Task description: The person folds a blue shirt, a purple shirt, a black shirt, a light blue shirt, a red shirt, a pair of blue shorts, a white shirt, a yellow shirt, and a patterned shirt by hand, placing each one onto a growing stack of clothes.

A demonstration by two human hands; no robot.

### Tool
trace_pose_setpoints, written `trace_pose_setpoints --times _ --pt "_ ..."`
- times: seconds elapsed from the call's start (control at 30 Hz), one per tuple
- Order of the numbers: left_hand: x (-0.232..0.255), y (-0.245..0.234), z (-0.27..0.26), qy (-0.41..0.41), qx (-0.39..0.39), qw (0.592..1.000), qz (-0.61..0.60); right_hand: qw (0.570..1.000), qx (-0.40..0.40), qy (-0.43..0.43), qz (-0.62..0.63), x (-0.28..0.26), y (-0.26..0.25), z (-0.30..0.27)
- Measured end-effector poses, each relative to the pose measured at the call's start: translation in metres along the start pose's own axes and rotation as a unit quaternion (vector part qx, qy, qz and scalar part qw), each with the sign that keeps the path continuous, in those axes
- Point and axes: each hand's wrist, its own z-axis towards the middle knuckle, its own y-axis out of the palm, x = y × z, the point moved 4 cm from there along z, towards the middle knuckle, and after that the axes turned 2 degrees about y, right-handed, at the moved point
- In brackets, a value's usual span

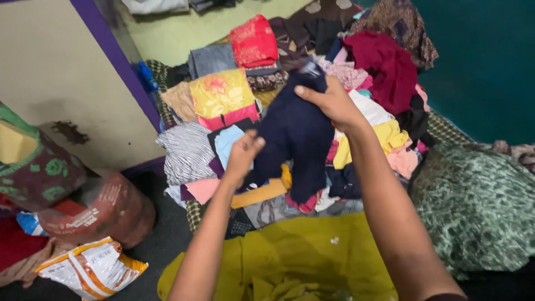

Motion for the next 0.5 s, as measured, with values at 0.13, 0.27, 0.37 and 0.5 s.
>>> trace_pose_setpoints --times 0.13,0.27,0.37,0.5 --pt "0.052 -0.008 0.006 0.020 0.040 0.999 -0.021 0.991 0.019 0.022 -0.127 0.009 -0.018 0.002" --pt "0.081 -0.010 0.017 0.072 0.017 0.995 -0.069 0.999 -0.025 0.000 0.021 -0.003 -0.005 -0.010" --pt "0.070 -0.007 0.028 0.085 -0.036 0.994 -0.063 0.996 -0.078 -0.032 -0.021 -0.007 0.008 -0.009" --pt "0.063 0.036 0.016 0.068 -0.096 0.989 -0.091 0.991 -0.120 -0.056 -0.028 -0.015 0.025 -0.006"
